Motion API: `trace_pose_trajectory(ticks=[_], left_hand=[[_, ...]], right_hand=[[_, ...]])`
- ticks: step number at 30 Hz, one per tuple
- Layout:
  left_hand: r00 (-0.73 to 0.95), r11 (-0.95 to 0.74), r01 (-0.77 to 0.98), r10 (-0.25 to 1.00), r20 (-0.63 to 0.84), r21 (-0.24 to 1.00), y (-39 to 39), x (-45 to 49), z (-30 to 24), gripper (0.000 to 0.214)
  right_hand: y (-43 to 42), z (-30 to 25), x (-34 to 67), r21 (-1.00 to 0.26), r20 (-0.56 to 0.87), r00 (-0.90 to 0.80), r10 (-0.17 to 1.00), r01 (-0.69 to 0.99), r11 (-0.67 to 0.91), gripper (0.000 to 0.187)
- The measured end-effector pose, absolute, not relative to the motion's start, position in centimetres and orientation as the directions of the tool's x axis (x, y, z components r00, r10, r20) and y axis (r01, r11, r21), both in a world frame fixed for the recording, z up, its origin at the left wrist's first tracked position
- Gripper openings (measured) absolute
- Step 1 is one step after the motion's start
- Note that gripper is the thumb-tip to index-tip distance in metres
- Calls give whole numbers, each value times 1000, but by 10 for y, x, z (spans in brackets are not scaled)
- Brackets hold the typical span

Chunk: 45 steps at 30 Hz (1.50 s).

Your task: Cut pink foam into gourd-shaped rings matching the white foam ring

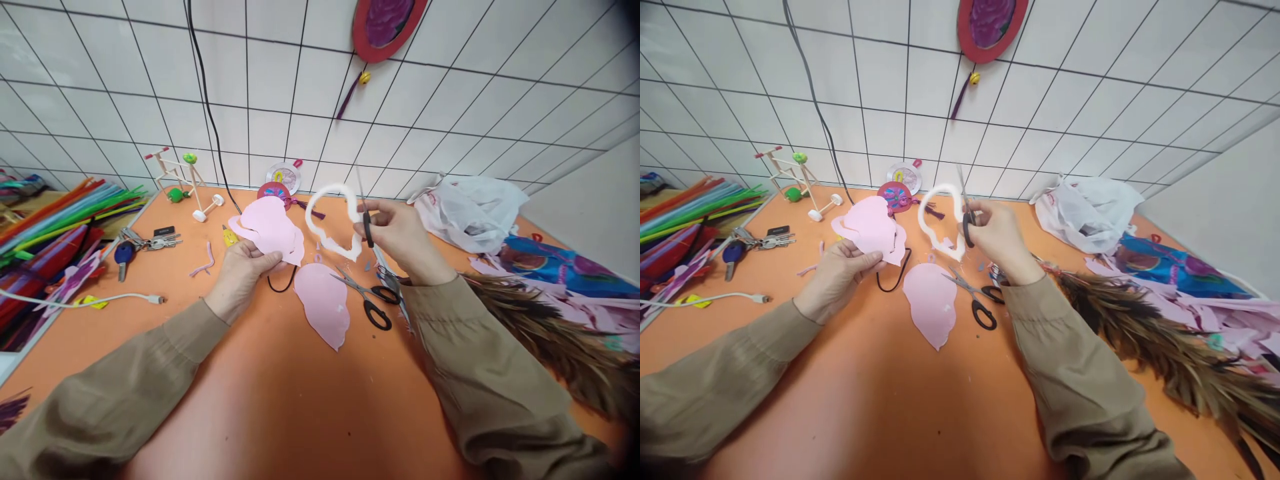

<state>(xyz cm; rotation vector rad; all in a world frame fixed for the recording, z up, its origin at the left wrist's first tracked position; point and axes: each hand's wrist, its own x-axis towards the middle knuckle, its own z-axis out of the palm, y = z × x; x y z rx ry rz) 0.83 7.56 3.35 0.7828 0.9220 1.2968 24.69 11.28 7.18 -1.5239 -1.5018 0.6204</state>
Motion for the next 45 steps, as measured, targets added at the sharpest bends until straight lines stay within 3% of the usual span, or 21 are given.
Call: trace_pose_trajectory(ticks=[3,6,8,11,15,19,25,31,45], left_hand=[[9,97,-447,995,-103,889,73,10,38,29],[-17,70,-411,996,-84,909,71,10,43,29],[-36,44,-390,997,-63,920,70,10,46,30],[-56,4,-387,998,-27,922,71,7,50,33],[-63,-45,-377,998,23,925,72,4,54,38],[-57,-81,-348,996,65,934,74,1,54,35],[-50,-75,-351,997,61,933,73,1,55,32],[-43,-39,-421,999,23,906,71,2,56,30],[-46,1,-408,999,-22,913,66,6,58,35]], right_hand=[[116,66,253,-733,285,107,953,664,145,25],[106,71,246,-745,356,6,934,606,280,28],[93,78,237,-829,292,-127,948,460,317,24],[75,87,223,-916,123,-360,925,317,246,22],[66,86,212,-905,25,-483,875,360,225,16],[68,81,212,-933,-5,-562,827,300,198,20],[66,77,210,-940,-18,-600,800,284,191,11],[68,75,208,-912,-61,-623,780,351,210,14],[62,77,199,-890,10,-599,801,359,280,12]])
